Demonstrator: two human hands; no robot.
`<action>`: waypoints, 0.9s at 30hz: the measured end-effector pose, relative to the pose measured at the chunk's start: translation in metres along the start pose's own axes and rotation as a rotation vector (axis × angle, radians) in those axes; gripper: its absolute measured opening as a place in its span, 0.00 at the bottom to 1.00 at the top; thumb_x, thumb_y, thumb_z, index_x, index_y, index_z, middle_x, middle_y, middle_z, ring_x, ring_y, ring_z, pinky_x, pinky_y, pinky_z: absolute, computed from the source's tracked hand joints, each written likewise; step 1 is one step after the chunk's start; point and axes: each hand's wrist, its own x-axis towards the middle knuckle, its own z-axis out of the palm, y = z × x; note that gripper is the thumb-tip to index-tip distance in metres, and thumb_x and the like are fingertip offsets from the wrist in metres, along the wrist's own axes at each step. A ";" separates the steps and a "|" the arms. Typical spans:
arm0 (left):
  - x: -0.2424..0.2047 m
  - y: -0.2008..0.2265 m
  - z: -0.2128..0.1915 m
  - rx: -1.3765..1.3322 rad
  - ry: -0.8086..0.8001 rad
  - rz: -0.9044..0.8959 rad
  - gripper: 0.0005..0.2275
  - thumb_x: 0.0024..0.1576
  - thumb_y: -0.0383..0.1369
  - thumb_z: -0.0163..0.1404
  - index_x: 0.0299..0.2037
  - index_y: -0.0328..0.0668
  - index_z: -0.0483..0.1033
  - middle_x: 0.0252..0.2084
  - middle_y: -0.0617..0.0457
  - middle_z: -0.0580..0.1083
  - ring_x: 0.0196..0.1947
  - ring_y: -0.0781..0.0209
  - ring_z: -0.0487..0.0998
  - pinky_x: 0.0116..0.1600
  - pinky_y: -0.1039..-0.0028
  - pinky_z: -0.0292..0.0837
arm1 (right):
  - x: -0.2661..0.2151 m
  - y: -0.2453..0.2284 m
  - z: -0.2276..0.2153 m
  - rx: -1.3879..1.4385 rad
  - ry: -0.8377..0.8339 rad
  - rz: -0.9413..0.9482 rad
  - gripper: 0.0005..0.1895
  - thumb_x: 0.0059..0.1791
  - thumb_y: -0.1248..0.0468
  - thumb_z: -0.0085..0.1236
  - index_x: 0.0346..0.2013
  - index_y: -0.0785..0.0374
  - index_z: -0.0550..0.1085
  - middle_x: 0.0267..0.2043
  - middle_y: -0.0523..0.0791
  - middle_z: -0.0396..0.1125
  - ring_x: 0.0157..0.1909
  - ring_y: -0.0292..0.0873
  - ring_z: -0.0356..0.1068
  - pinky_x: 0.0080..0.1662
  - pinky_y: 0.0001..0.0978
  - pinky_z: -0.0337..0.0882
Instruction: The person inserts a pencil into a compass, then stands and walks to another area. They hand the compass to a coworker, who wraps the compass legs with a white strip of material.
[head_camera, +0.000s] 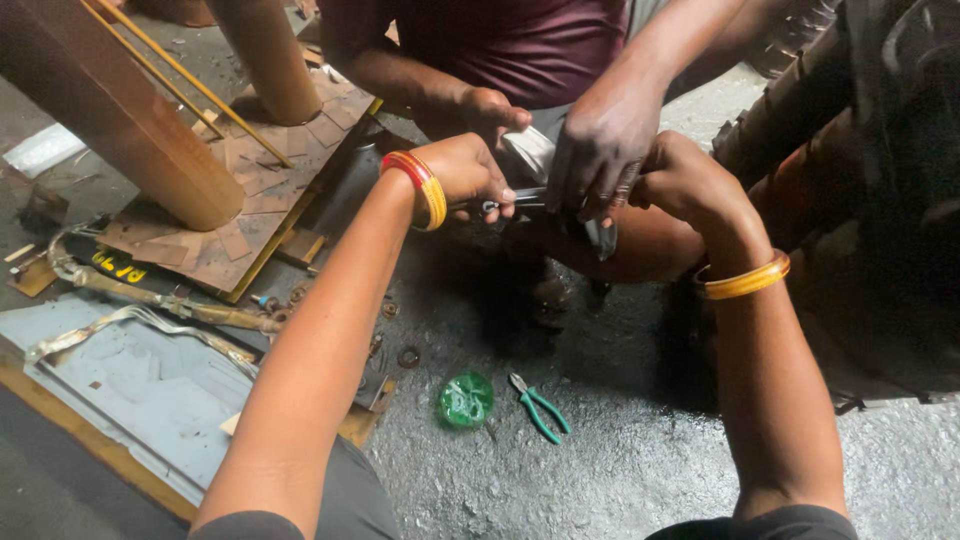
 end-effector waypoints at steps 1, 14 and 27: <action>-0.001 0.000 -0.001 0.005 -0.006 0.006 0.09 0.58 0.35 0.55 0.33 0.39 0.84 0.26 0.57 0.79 0.26 0.70 0.76 0.30 0.77 0.70 | 0.000 0.001 0.001 0.049 -0.009 -0.012 0.06 0.43 0.74 0.56 0.33 0.73 0.79 0.27 0.46 0.73 0.29 0.37 0.69 0.32 0.31 0.67; -0.011 0.005 0.003 -0.002 0.008 0.004 0.08 0.59 0.35 0.54 0.33 0.40 0.84 0.26 0.59 0.79 0.26 0.73 0.77 0.29 0.77 0.69 | 0.019 0.051 0.002 0.199 0.011 -0.155 0.13 0.55 0.69 0.53 0.53 0.69 0.74 0.46 0.46 0.72 0.46 0.38 0.71 0.44 0.28 0.71; -0.019 0.013 0.005 -0.018 -0.010 -0.008 0.09 0.58 0.36 0.54 0.33 0.40 0.85 0.23 0.58 0.78 0.22 0.71 0.75 0.26 0.76 0.69 | 0.003 0.042 -0.013 0.147 0.017 -0.164 0.11 0.55 0.70 0.52 0.51 0.69 0.74 0.44 0.47 0.72 0.44 0.38 0.71 0.43 0.28 0.70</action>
